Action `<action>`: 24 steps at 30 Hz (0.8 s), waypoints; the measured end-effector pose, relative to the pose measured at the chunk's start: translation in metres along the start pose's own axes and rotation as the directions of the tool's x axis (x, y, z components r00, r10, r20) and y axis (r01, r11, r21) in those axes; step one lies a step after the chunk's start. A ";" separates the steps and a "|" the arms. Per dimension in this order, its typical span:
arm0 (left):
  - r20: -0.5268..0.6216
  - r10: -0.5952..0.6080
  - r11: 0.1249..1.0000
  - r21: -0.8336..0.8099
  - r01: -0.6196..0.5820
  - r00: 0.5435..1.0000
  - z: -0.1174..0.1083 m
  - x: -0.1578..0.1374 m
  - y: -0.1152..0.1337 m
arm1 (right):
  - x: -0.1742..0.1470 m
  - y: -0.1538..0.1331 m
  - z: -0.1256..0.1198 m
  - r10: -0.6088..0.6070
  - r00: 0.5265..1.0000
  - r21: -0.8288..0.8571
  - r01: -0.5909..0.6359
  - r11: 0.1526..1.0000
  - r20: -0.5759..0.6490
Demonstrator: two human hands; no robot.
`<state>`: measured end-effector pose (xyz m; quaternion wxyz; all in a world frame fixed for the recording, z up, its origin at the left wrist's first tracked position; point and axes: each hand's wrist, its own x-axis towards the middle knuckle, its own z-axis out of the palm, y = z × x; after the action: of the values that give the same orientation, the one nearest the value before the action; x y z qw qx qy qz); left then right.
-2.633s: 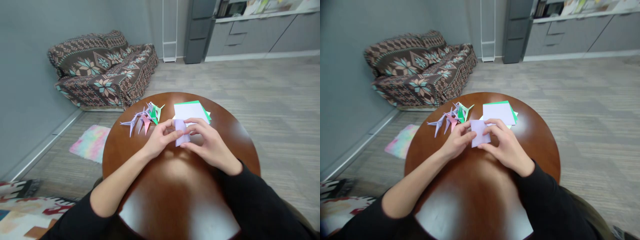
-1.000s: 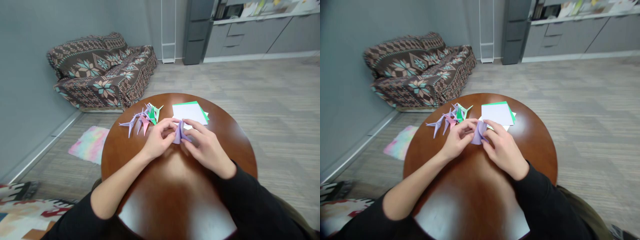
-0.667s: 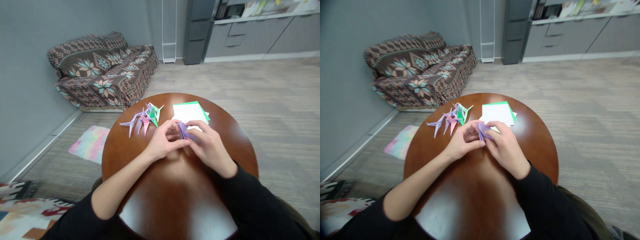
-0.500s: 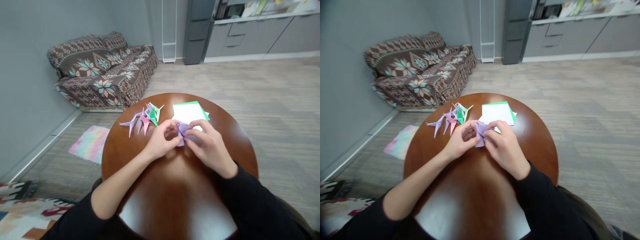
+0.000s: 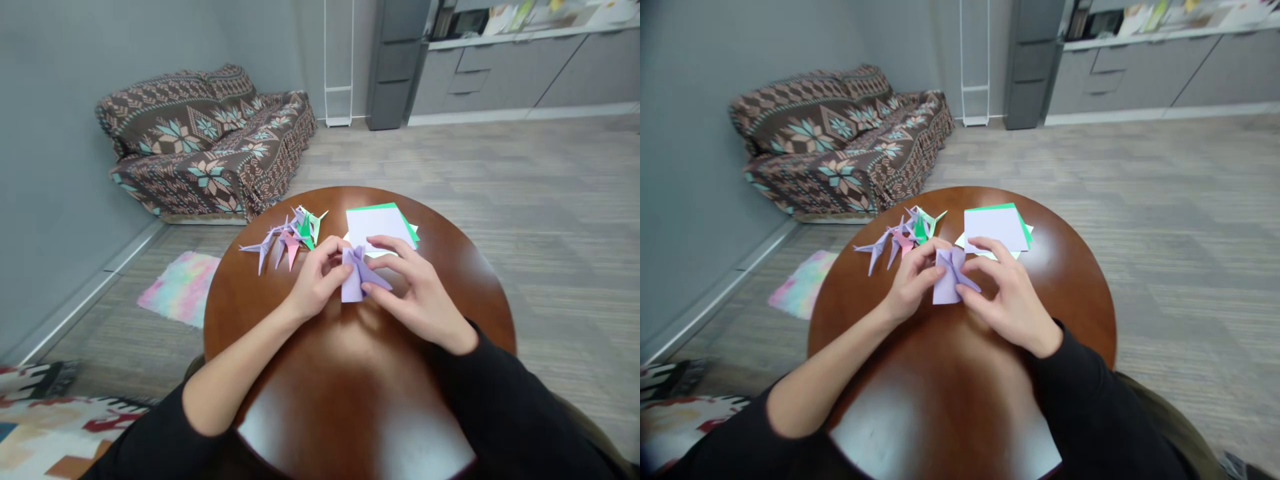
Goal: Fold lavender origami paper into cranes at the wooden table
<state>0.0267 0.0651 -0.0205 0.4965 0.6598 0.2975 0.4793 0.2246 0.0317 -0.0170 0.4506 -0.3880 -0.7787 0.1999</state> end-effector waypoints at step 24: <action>0.232 -0.118 0.991 0.091 0.100 0.965 0.009 -0.002 -0.002 | 0.001 0.009 0.000 -0.038 0.990 -0.004 0.038 0.999 -0.139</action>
<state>0.0345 0.0605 -0.0240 0.5277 0.7139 0.2905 0.3570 0.2281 0.0375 -0.0221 0.5075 -0.3863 -0.7527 0.1633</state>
